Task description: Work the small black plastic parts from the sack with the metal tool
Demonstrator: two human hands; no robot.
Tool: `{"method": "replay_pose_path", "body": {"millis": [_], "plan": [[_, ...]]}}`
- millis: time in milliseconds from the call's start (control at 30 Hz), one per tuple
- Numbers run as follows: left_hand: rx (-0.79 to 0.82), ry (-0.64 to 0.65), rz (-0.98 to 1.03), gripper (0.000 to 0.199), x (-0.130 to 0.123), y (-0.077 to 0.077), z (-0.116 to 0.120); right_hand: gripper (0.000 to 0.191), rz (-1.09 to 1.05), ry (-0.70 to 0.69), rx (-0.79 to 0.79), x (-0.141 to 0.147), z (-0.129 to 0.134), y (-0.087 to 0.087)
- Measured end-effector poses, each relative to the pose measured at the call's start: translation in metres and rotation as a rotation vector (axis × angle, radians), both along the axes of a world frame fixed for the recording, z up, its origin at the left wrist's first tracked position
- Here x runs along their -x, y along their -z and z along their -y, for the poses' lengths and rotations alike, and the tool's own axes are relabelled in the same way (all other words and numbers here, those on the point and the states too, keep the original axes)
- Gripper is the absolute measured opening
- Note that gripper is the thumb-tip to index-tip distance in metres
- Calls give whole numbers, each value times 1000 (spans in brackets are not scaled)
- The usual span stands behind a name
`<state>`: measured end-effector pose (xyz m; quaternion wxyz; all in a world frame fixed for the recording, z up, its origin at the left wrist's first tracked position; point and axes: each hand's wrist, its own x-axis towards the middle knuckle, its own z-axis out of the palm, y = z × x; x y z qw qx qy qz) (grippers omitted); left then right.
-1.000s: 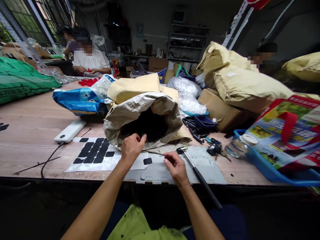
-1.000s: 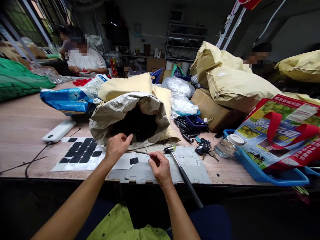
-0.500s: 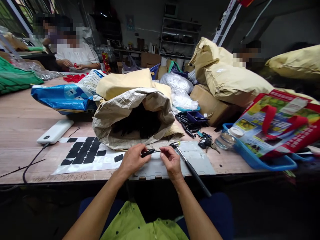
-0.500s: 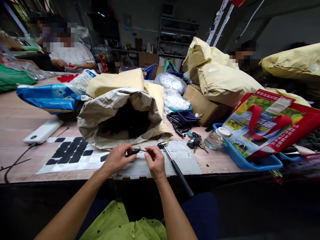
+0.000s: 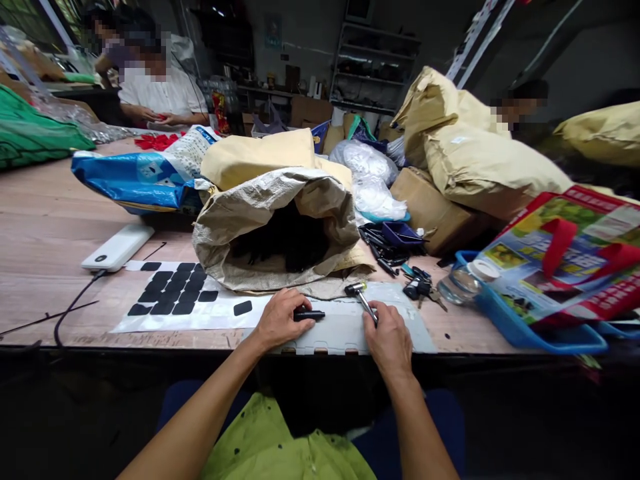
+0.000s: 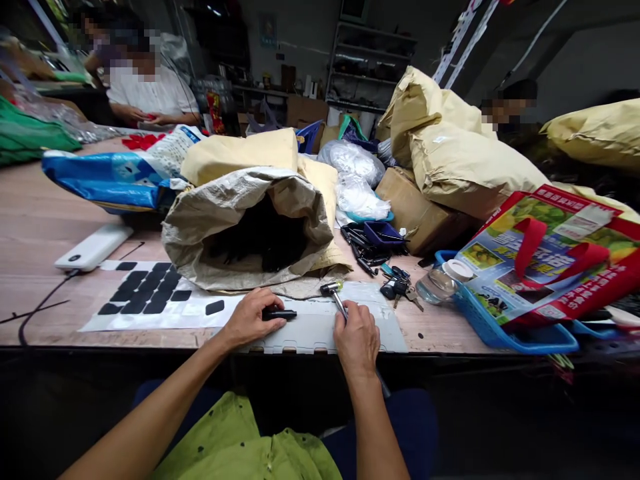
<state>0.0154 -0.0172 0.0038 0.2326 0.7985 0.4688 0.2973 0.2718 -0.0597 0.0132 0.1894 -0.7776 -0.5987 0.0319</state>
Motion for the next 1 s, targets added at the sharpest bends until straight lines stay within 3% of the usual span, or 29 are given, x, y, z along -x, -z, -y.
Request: {"method": "replay_pose_path", "body": {"millis": [200,300,433,633,1000], "plan": [[32,-10,48,16,2,0,-1,29,-167,-26,-66,1,2,6],[48,-2,61,18,3,1,-3,26,-282,-122,-147,12,11,-1],[70,9,56,19,4,1,-4,26,-395,-218,-82,33,22,-15],[73,-2,38,23,3,0,-3,41,-361,-299,-107,51,31,-15],[31,23,32,20,4,5,-3,40,-358,-342,-172,57,39,-16]]}}
